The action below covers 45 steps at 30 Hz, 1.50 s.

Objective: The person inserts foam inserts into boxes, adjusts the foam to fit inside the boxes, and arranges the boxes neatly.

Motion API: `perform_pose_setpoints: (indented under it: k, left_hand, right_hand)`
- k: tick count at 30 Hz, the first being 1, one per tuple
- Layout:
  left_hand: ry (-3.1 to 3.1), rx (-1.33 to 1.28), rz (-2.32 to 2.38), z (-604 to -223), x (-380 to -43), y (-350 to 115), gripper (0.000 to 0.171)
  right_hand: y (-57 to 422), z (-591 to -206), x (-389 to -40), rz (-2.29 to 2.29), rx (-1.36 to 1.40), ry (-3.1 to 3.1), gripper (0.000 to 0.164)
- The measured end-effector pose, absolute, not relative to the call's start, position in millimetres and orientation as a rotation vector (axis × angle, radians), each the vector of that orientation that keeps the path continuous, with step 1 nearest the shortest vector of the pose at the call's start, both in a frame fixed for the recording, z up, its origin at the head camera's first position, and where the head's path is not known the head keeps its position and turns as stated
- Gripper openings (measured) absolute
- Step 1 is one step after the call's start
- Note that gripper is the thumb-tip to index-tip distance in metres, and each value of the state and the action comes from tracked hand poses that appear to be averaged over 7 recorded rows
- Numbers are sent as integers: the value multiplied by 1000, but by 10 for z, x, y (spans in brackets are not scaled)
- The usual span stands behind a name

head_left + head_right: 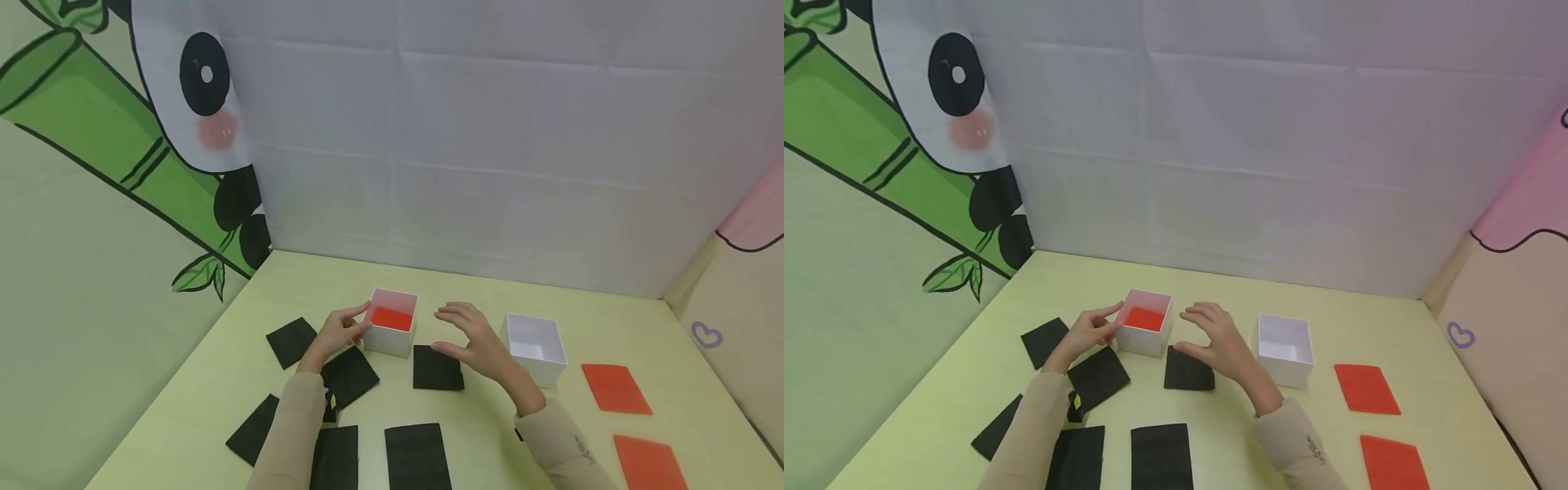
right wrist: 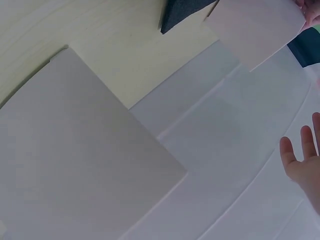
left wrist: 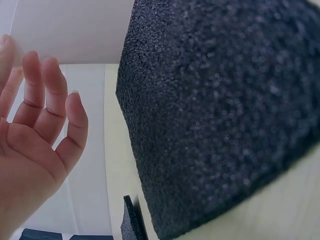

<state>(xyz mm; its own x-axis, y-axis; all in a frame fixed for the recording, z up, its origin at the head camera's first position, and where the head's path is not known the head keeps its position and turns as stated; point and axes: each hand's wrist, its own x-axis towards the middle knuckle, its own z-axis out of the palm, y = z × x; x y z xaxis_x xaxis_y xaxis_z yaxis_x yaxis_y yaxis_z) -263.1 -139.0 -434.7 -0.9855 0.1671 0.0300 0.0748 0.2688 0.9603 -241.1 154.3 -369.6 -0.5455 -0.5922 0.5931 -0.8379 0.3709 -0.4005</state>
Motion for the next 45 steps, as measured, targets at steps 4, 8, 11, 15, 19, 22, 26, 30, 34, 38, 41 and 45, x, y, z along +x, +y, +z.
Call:
perform_pose_setpoints:
  k: [4, 8, 11, 15, 19, 22, 26, 30, 34, 38, 41, 45]
  left_hand:
    - [2440, 214, 1830, -4338, -2617, -1388, 53]
    - [2446, 225, 1826, -4302, -2632, -1377, 53]
    - [2448, 230, 1822, -4272, -2644, -1372, 53]
    - [2423, 246, 1826, -4159, -2576, -1359, 53]
    - [2413, 256, 1817, -4016, -2476, -1332, 52]
    - [2418, 254, 1811, -4012, -2470, -1329, 51]
    - [2408, 245, 1818, -4059, -2498, -1340, 51]
    - [2397, 225, 1836, -4193, -2573, -1374, 53]
    - [2425, 214, 1822, -4316, -2628, -1397, 54]
    - [2447, 211, 1820, -4355, -2635, -1406, 55]
    - [2440, 212, 1831, -4357, -2634, -1412, 56]
    - [2433, 214, 1833, -4332, -2629, -1416, 56]
  right_hand:
    - [1611, -3683, -2365, 973, 1257, -2253, 50]
    - [1700, -3660, -2325, 969, 1239, -2220, 52]
    - [1766, -3648, -2297, 949, 1236, -2214, 53]
    - [1839, -3659, -2263, 923, 1233, -2183, 52]
    - [1905, -3663, -2219, 919, 1206, -2177, 53]
    - [1961, -3659, -2188, 917, 1188, -2186, 55]
    - [2032, -3648, -2156, 906, 1192, -2141, 50]
    - [2107, -3633, -2129, 894, 1189, -2115, 49]
    - [2208, -3650, -2105, 893, 1163, -2138, 52]
    - [2332, -3681, -2074, 892, 1118, -2188, 55]
    - [2414, -3698, -2046, 896, 1085, -2209, 56]
    - [2489, -3710, -2013, 891, 1060, -2213, 56]
